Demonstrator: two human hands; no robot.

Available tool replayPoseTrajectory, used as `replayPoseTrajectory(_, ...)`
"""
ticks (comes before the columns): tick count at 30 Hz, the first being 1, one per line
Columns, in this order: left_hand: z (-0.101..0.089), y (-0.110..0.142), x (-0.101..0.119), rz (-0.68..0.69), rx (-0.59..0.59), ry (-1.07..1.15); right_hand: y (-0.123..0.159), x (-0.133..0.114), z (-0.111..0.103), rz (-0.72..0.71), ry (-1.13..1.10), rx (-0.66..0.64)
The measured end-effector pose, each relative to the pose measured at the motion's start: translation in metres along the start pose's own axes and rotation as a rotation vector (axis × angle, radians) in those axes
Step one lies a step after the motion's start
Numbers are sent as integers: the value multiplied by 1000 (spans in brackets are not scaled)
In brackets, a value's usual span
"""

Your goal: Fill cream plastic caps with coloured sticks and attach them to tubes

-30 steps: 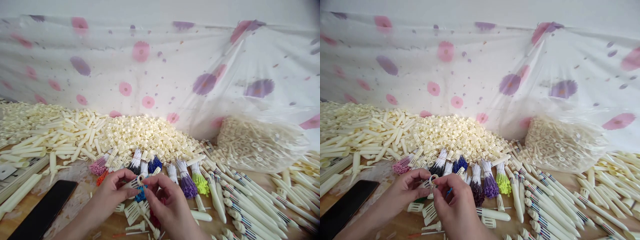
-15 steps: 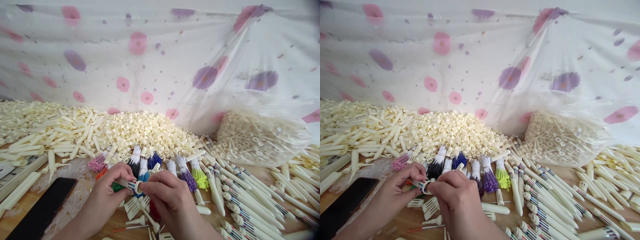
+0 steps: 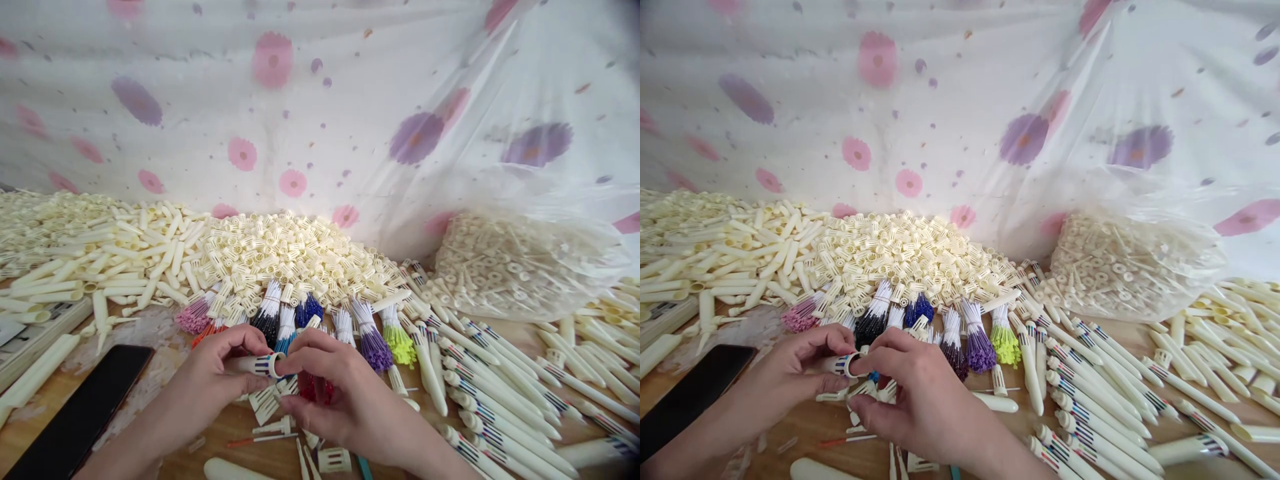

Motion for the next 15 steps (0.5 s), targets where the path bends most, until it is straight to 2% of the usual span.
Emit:
replayPoseTrajectory(3,1,-1,-2,-46,-16,34,-2,8,8,21,-83,147)
replayPoseTrajectory(7,8,-1,-3,-124,-78,138,-1,16,16,29,-64,321)
replayPoseTrajectory(12,17,2,-5,-265,-103,382,0,17,14,44,-59,321)
replayPoseTrajectory(15,21,2,-7,-285,-107,456,-2,18,11,60,-36,315)
Point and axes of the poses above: each hand's wrist, its own y-axis away from the middle knuckle, its own z-axis out of the palm, x = y × z, the point moved 4 cm from there along -y, towards the middle knuckle, and after that the axes turned 15 degrees about -y, right-handed, at the moved point
